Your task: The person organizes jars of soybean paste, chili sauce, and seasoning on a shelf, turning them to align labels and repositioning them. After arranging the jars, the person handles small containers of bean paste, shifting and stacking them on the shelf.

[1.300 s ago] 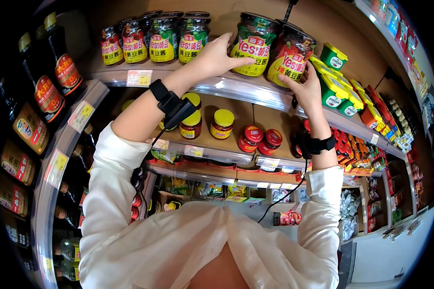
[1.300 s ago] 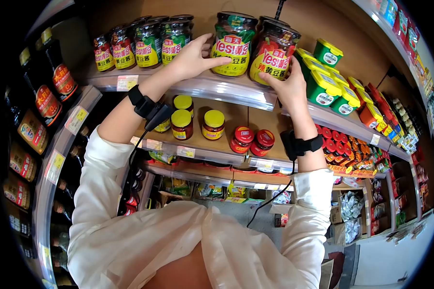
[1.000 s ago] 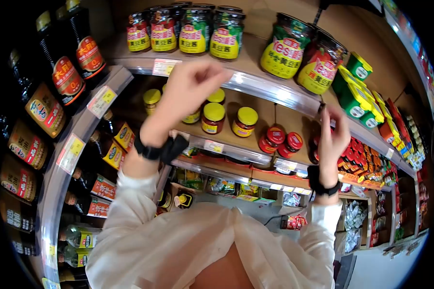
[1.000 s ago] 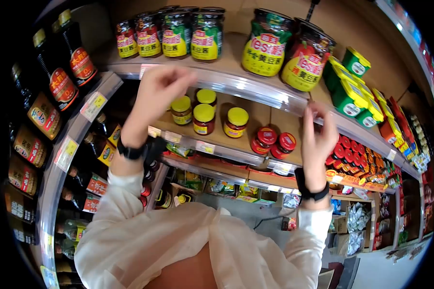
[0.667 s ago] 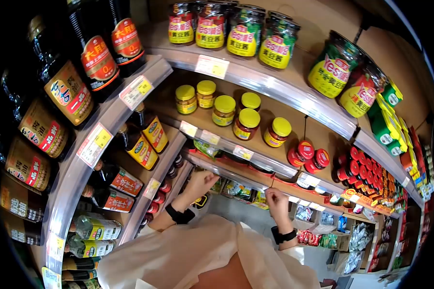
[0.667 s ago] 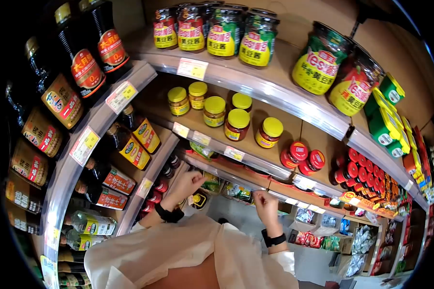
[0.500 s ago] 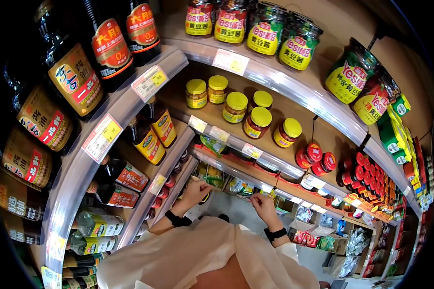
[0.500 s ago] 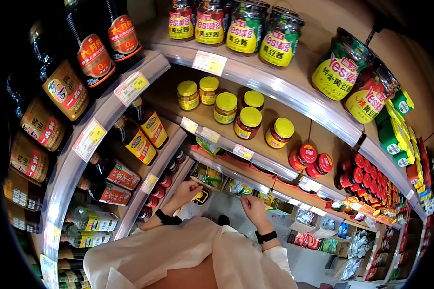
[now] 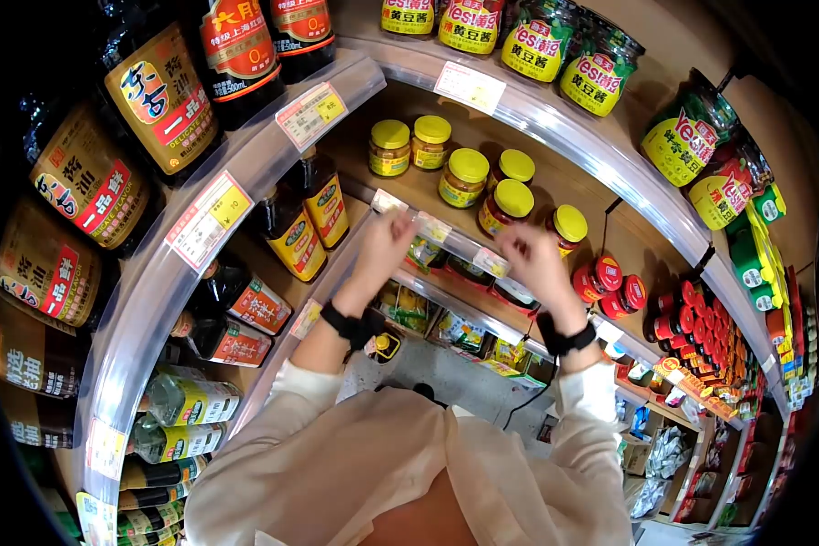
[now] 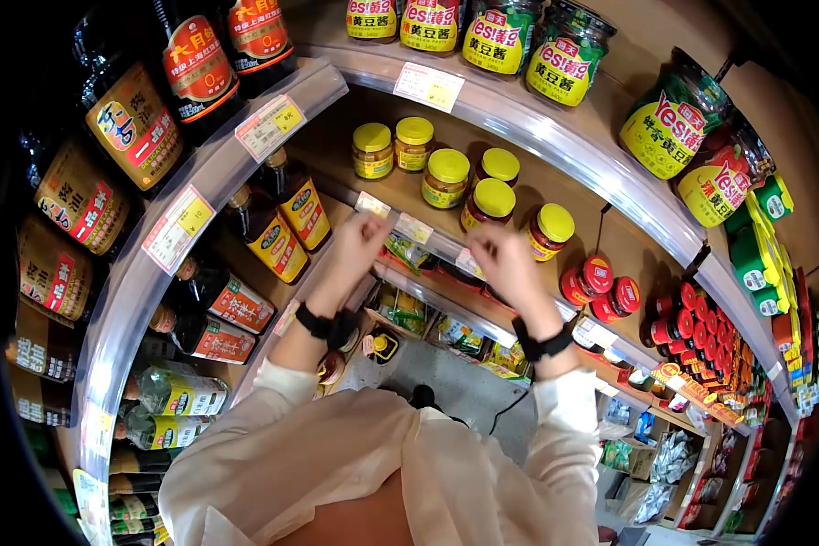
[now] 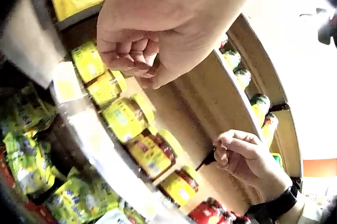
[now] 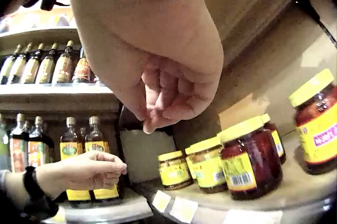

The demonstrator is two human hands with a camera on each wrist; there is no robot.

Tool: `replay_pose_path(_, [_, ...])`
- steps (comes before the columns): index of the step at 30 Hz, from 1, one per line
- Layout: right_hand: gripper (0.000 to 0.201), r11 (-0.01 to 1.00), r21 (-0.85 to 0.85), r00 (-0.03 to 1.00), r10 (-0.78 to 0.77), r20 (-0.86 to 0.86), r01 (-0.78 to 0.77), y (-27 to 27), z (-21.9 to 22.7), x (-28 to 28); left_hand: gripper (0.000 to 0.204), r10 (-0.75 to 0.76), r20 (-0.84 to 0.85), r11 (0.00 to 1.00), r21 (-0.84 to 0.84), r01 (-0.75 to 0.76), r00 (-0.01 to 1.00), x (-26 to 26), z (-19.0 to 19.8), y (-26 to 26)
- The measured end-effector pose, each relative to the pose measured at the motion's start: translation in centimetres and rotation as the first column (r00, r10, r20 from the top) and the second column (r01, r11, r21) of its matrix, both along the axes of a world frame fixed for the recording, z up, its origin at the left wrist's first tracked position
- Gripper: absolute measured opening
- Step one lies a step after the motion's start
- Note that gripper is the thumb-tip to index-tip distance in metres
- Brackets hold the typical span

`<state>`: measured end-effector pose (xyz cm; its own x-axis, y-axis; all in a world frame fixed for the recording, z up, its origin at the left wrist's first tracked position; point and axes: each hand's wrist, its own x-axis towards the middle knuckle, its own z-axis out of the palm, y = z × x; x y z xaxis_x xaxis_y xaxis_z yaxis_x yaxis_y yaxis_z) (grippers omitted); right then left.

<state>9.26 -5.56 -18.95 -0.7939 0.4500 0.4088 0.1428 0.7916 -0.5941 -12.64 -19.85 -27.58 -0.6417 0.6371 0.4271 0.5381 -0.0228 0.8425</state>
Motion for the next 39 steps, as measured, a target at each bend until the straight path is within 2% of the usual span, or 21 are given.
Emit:
replay_pose_path(1, [0.012, 1.0, -0.007, 0.999, -0.002, -0.035, 0.001, 1.2, 1.0, -1.4, 0.016, 0.069, -0.063, 0.997, 0.02, -0.068, 0.996, -0.5, 2.1, 0.9])
replay_pose_path(2, [0.012, 1.0, -0.012, 0.998, -0.003, -0.07, 0.002, 2.4, 2.0, -2.7, 0.017, 0.069, -0.094, 0.994, 0.087, -0.061, 0.993, -1.6, 3.1, 2.2])
replay_pose_path(6, [0.02, 0.996, 0.09, 1.0, -0.025, 0.018, 0.023, 6.6, 3.8, -7.4, 0.034, 0.347, -0.239, 0.916, 0.292, -0.273, 0.907, -5.7, 3.1, 7.5])
replay_pose_path(7, [0.024, 0.993, 0.119, 0.998, -0.036, 0.056, 0.029, 7.5, 3.6, -8.4, 0.034, 0.345, -0.24, 0.917, 0.291, -0.272, 0.907, -6.5, 2.2, 8.4])
replay_pose_path(9, [0.027, 0.993, 0.107, 0.991, -0.061, 0.118, 0.049, 8.7, 3.3, -9.9, 0.04, 0.243, -0.141, 0.967, 0.106, -0.23, 0.96, -7.7, 1.5, 9.4])
replay_pose_path(10, [0.03, 0.993, 0.095, 0.98, -0.083, 0.182, 0.066, 9.1, 3.1, -10.4, 0.04, 0.244, -0.142, 0.967, 0.106, -0.23, 0.959, -7.4, 1.2, 9.5])
replay_pose_path(12, [0.041, 0.996, 0.032, 0.95, -0.094, 0.297, 0.088, 9.3, 3.0, -11.0, 0.042, 0.081, 0.076, 0.997, 0.002, -0.082, 0.994, -6.5, 0.6, 9.8])
replay_pose_path(13, [0.045, 0.996, 0.063, 0.944, -0.08, 0.32, 0.063, 9.6, 2.7, -11.5, 0.052, 0.01, 0.11, 0.997, -0.072, -0.002, 0.994, -6.3, 0.3, 10.2])
replay_pose_path(14, [0.05, 0.995, 0.095, 0.936, -0.067, 0.345, 0.036, 9.8, 2.3, -12.0, 0.052, 0.01, 0.111, 0.998, -0.07, -0.003, 0.994, -5.6, -0.2, 10.6])
replay_pose_path(16, [0.062, 0.99, 0.137, 0.927, -0.011, 0.376, -0.044, 10.6, 1.5, -13.0, 0.071, -0.031, -0.107, 0.999, -0.014, 0.029, 0.994, -4.7, -1.6, 11.8])
replay_pose_path(17, [0.063, 0.991, 0.119, 0.925, 0.01, 0.379, -0.06, 10.9, 1.2, -13.4, 0.083, -0.033, -0.107, 0.997, -0.068, 0.026, 0.994, -4.5, -2.1, 12.5])
replay_pose_path(20, [0.065, 0.99, 0.098, 0.923, 0.055, 0.381, -0.1, 11.2, 1.2, -14.3, 0.086, -0.085, -0.042, 0.994, -0.079, 0.082, 0.995, -3.3, -1.4, 12.9])
replay_pose_path(21, [0.066, 0.987, 0.093, 0.92, 0.084, 0.383, -0.129, 11.2, 1.2, -14.4, 0.086, -0.151, -0.048, 0.988, -0.023, 0.15, 0.987, -3.4, -1.4, 13.2])
replay_pose_path(24, [0.064, 0.987, 0.105, 0.925, 0.073, 0.373, -0.121, 11.3, 1.2, -14.7, 0.084, -0.217, 0.01, 0.976, -0.034, 0.217, 0.976, -3.1, -1.4, 13.4])
replay_pose_path(28, [0.066, 0.986, 0.09, 0.921, 0.094, 0.378, -0.138, 11.5, 1.3, -14.6, 0.079, -0.131, -0.021, 0.991, 0.002, 0.131, 0.991, -2.2, -1.5, 13.1])
replay_pose_path(31, [0.071, 0.977, 0.084, 0.921, 0.154, 0.359, -0.196, 11.9, 1.1, -14.6, 0.077, -0.101, 0.024, 0.993, -0.056, 0.102, 0.995, -1.3, -1.9, 12.4])
replay_pose_path(33, [0.072, 0.967, 0.095, 0.91, 0.187, 0.369, -0.237, 12.1, 1.3, -14.6, 0.069, 0.061, -0.079, 0.998, -0.014, -0.062, 0.995, -0.6, -2.9, 12.0])
replay_pose_path(36, [0.07, 0.956, 0.094, 0.888, 0.219, 0.404, -0.278, 11.8, 1.6, -14.3, 0.068, 0.033, -0.062, 0.999, -0.017, -0.035, 0.998, 0.0, -2.9, 10.9])
replay_pose_path(39, [0.07, 0.967, 0.07, 0.847, 0.179, 0.501, -0.246, 11.4, 2.0, -14.3, 0.074, 0.014, -0.06, 1.0, -0.011, -0.014, 0.998, 0.1, -3.2, 10.3])
